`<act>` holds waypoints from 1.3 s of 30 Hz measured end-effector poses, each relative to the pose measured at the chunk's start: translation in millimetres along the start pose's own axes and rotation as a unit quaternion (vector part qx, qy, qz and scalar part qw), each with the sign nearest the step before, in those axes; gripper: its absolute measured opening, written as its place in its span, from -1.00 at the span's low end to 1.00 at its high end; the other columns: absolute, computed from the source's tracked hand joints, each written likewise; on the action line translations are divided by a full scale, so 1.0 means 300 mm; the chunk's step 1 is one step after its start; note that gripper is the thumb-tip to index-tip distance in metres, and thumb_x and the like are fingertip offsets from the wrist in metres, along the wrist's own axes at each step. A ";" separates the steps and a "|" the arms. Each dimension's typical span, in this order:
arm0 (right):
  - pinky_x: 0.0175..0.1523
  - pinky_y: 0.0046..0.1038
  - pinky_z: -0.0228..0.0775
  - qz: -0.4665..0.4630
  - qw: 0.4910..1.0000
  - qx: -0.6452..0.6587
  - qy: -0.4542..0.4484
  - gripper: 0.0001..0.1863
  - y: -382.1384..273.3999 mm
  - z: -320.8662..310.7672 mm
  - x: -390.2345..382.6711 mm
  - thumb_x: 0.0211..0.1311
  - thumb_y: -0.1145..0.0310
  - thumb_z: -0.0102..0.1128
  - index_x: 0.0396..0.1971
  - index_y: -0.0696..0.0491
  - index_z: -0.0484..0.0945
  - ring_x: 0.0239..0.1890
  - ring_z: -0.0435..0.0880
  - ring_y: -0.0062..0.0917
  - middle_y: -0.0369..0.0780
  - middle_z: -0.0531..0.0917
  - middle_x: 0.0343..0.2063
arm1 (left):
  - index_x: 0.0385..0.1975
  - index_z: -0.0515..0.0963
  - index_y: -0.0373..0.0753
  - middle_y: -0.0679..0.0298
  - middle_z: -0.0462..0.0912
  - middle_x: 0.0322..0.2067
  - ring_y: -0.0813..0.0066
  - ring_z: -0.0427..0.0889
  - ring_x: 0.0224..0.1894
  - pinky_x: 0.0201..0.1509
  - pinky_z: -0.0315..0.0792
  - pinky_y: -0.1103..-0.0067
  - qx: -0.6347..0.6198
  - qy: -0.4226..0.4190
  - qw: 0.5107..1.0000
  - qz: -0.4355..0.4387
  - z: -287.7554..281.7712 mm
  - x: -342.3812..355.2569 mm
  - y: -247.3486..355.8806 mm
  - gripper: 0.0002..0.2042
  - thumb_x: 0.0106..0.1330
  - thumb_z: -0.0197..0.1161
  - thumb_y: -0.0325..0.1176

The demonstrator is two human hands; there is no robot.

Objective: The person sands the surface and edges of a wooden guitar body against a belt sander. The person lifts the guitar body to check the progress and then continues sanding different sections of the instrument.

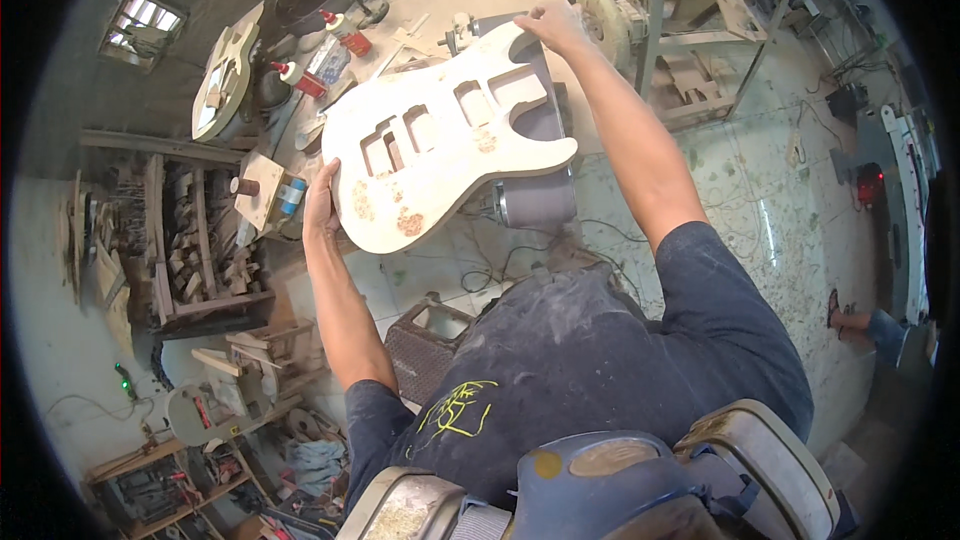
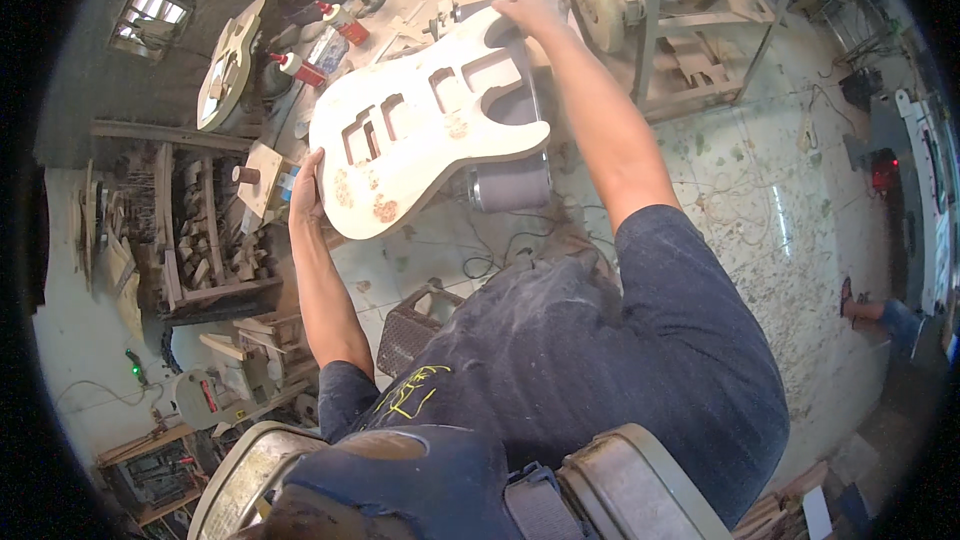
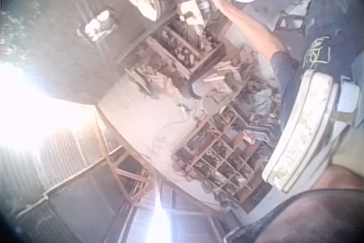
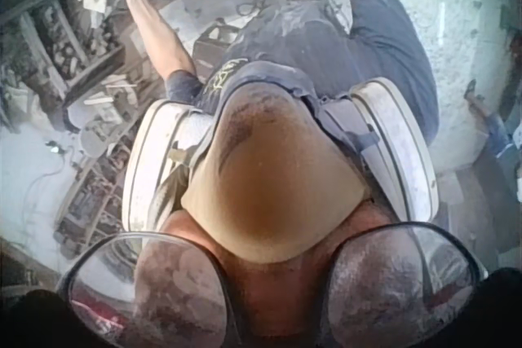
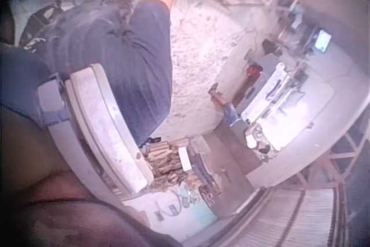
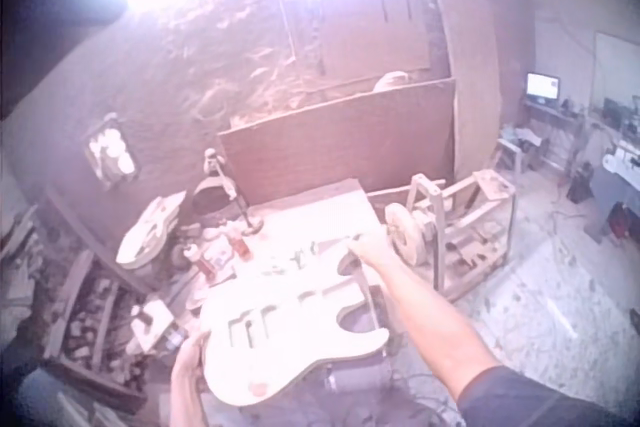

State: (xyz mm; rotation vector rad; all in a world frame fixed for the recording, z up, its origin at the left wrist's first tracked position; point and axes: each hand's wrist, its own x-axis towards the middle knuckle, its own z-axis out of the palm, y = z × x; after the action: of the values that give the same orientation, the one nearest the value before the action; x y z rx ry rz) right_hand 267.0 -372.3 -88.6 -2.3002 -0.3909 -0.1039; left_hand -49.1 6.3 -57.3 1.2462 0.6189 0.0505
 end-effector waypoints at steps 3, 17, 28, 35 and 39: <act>0.16 -0.15 0.28 0.024 0.999 -0.028 -0.024 -0.52 -0.002 0.018 0.006 0.00 -0.20 0.27 -0.32 -0.09 0.76 0.04 0.48 -0.09 -0.14 0.71 -0.22 | 0.10 0.40 -0.48 -0.02 0.65 -0.09 0.30 0.73 -0.17 -0.11 0.67 0.45 -0.006 0.013 1.000 -0.011 0.014 0.006 0.015 -0.52 0.39 0.14 -0.16; 0.22 -0.03 0.19 0.062 0.994 -0.086 -0.035 -0.50 -0.030 0.027 0.013 0.03 -0.24 0.22 -0.20 -0.19 0.75 0.20 0.34 -0.13 -0.23 0.69 -0.07 | 0.12 0.38 -0.50 -0.02 0.62 -0.02 0.28 0.69 -0.06 0.04 0.57 0.42 0.057 -0.007 0.998 -0.017 0.013 -0.031 0.032 -0.53 0.37 0.16 -0.24; 0.22 -0.15 0.25 -0.013 0.996 -0.092 0.008 -0.43 0.120 0.097 0.109 0.02 -0.28 0.20 -0.20 -0.12 0.75 0.00 0.58 -0.11 -0.12 0.73 -0.19 | 0.11 0.40 -0.47 0.05 0.65 -0.07 0.35 0.70 -0.10 -0.04 0.61 0.47 0.012 -0.020 1.000 0.005 0.068 -0.001 0.017 -0.59 0.37 0.18 -0.32; 0.18 -0.05 0.19 0.051 0.996 -0.066 0.007 -0.53 0.007 0.096 0.017 0.04 -0.24 0.23 -0.22 -0.22 0.76 0.15 0.38 -0.17 -0.22 0.70 -0.12 | 0.10 0.40 -0.52 -0.03 0.63 -0.06 0.29 0.71 -0.12 -0.07 0.62 0.45 0.048 0.048 0.997 -0.028 0.048 -0.024 0.034 -0.53 0.33 0.21 -0.27; 0.19 -0.04 0.16 0.035 0.999 -0.026 0.012 -0.57 0.051 0.120 0.011 0.03 -0.21 0.25 -0.26 -0.22 0.76 0.17 0.37 -0.14 -0.20 0.69 -0.14 | 0.09 0.40 -0.55 -0.04 0.63 -0.07 0.27 0.71 -0.13 -0.12 0.64 0.46 0.067 0.046 0.996 -0.018 0.046 -0.019 0.038 -0.52 0.35 0.20 -0.24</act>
State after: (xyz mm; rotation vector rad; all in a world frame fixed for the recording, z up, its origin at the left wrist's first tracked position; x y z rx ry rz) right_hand 273.1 -355.4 -123.5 -2.3590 -0.2976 -0.1081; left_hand -44.2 -3.7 -42.3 1.3682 0.7348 0.0375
